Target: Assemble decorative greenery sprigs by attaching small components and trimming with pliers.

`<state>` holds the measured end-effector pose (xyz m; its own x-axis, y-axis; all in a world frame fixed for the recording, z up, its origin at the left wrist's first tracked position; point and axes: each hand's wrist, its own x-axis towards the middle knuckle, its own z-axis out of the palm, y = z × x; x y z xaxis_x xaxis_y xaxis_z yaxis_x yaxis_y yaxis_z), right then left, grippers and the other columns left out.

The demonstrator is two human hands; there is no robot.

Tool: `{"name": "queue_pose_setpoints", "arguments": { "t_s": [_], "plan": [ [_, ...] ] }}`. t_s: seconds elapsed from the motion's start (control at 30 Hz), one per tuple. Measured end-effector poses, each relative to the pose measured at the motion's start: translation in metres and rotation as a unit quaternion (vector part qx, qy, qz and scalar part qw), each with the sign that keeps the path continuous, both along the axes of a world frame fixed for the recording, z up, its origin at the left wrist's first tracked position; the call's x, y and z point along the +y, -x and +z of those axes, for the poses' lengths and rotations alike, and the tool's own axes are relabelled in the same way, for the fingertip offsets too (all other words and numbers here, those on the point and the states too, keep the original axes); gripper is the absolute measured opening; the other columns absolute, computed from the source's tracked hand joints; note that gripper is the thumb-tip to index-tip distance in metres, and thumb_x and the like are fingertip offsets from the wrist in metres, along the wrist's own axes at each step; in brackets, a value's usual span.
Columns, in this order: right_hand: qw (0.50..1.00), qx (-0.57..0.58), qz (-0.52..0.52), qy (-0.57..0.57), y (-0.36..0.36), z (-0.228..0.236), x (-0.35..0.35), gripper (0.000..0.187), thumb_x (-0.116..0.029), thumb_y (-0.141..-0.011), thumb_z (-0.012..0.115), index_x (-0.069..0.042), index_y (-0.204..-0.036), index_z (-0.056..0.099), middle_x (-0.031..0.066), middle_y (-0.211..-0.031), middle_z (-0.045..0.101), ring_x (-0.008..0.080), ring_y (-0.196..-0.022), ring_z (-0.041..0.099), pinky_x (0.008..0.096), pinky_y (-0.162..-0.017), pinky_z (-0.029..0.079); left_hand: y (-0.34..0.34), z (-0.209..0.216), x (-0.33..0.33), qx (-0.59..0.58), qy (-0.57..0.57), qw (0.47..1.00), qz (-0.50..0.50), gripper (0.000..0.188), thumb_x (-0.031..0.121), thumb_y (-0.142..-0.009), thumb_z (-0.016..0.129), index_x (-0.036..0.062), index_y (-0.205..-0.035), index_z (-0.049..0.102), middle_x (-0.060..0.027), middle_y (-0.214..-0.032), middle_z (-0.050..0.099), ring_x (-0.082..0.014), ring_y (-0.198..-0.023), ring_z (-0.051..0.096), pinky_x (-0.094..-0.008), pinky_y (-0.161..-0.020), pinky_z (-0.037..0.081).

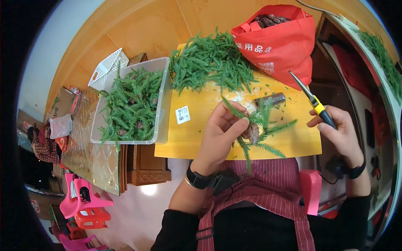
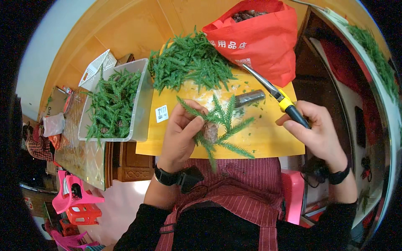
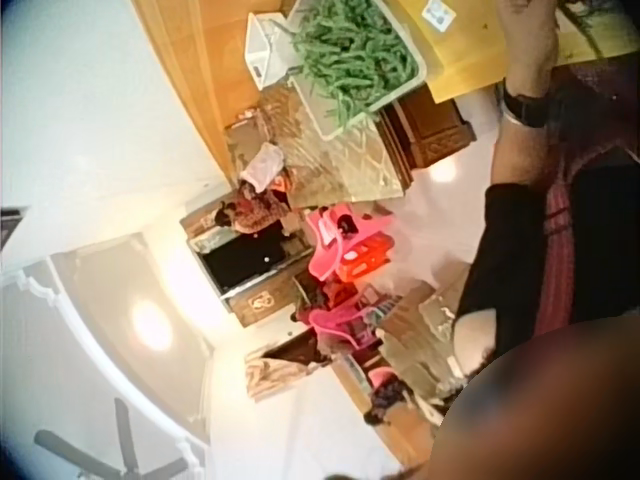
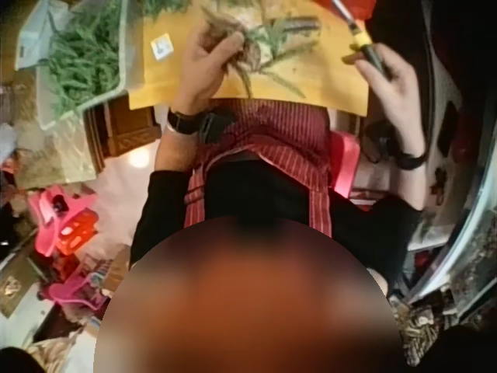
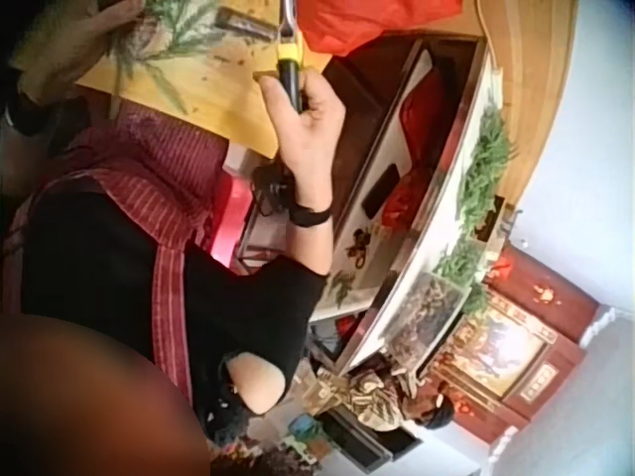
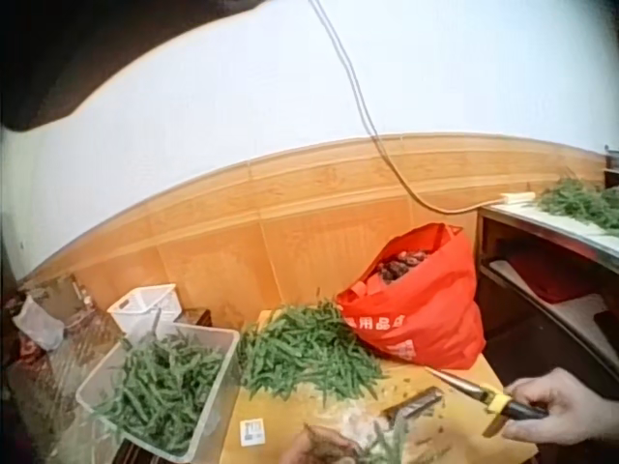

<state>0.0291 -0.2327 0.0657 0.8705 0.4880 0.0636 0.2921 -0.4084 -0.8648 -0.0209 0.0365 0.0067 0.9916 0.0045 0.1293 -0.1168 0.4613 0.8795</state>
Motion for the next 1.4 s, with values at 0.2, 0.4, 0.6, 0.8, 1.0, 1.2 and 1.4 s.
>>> {"name": "queue_pose_setpoints", "arguments": {
  "t_s": [0.2, 0.4, 0.6, 0.8, 1.0, 1.2, 1.4],
  "plan": [
    [0.994, 0.041, -0.015, -0.096, 0.009, -0.03, 0.015, 0.027, -0.014, -0.078, 0.055, 0.005, -0.098, 0.059, 0.0106, -0.097, 0.063, 0.0151, -0.097, 0.054, 0.0305, -0.089, 0.039, -0.001, 0.001, -0.003, 0.005, 0.019, 1.0, -0.004, 0.033, -0.004, -0.078, 0.061, 0.0055, -0.106, 0.047, -0.0032, -0.094, 0.055, -0.0111, -0.082, 0.056, -0.0244, -0.071, 0.047],
    [0.974, 0.1, 0.013, -0.201, 0.009, -0.052, 0.053, 0.031, -0.006, -0.076, 0.058, 0.003, -0.106, 0.057, 0.0069, -0.101, 0.062, 0.0113, -0.093, 0.055, 0.0262, -0.087, 0.04, 0.005, 0.01, -0.007, 0.001, -0.051, 0.999, -0.016, 0.057, -0.012, -0.064, 0.065, 0.006, -0.113, 0.044, -0.0043, -0.106, 0.049, -0.014, -0.099, 0.051, -0.0271, -0.081, 0.047],
    [0.96, 0.128, 0.03, -0.246, 0.018, -0.054, 0.076, 0.017, -0.008, -0.077, 0.067, -0.001, -0.089, 0.058, -0.0057, -0.074, 0.051, 0.0011, -0.068, 0.043, 0.0171, -0.062, 0.038, 0.004, 0.008, -0.011, -0.041, -0.09, 0.995, 0.014, 0.053, -0.014, -0.067, 0.064, 0.0025, -0.114, 0.044, -0.0049, -0.108, 0.05, -0.0148, -0.104, 0.051, -0.0268, -0.082, 0.047],
    [0.972, 0.089, 0.031, -0.213, 0.015, -0.053, 0.077, 0.014, -0.008, -0.077, 0.065, -0.003, -0.074, 0.052, -0.0061, -0.065, 0.043, 0.0021, -0.062, 0.038, 0.0193, -0.055, 0.033, 0.001, 0.007, -0.013, -0.055, -0.178, 0.981, 0.059, 0.046, -0.012, -0.072, 0.063, -0.0028, -0.114, 0.044, -0.0072, -0.108, 0.053, -0.0154, -0.095, 0.057, -0.0269, -0.081, 0.048],
    [0.986, -0.005, -0.008, -0.168, 0.004, -0.068, 0.072, 0.01, -0.009, -0.08, 0.06, 0.0, -0.078, 0.055, -0.0053, -0.066, 0.045, 0.0041, -0.062, 0.041, 0.0198, -0.056, 0.035, 0.005, 0.009, 0.003, -0.033, -0.147, 0.987, 0.049, 0.044, -0.011, -0.074, 0.062, -0.0019, -0.113, 0.044, -0.01, -0.108, 0.053, -0.0161, -0.095, 0.058, -0.0267, -0.079, 0.049],
    [0.983, -0.094, -0.099, 0.122, -0.013, -0.087, 0.005, 0.022, -0.015, -0.081, 0.059, 0.002, -0.074, 0.047, 0.0115, -0.058, 0.049, 0.0138, -0.055, 0.048, 0.029, -0.052, 0.037, 0.015, 0.04, 0.041, -0.03, -0.179, 0.983, 0.021, 0.035, -0.004, -0.081, 0.059, 0.0023, -0.113, 0.046, -0.006, -0.093, 0.06, -0.0149, -0.086, 0.061, -0.0246, -0.075, 0.048],
    [0.953, -0.144, -0.126, 0.234, -0.021, -0.126, -0.012, 0.021, -0.014, -0.081, 0.057, 0.005, -0.081, 0.048, 0.0238, -0.073, 0.054, 0.0389, -0.07, 0.053, 0.0416, -0.061, 0.042, 0.028, 0.089, 0.122, -0.065, -0.294, 0.928, 0.218, 0.022, 0.002, -0.082, 0.06, 0.0025, -0.102, 0.052, -0.0019, -0.084, 0.06, -0.01, -0.075, 0.06, -0.022, -0.066, 0.048]
  ]
}}
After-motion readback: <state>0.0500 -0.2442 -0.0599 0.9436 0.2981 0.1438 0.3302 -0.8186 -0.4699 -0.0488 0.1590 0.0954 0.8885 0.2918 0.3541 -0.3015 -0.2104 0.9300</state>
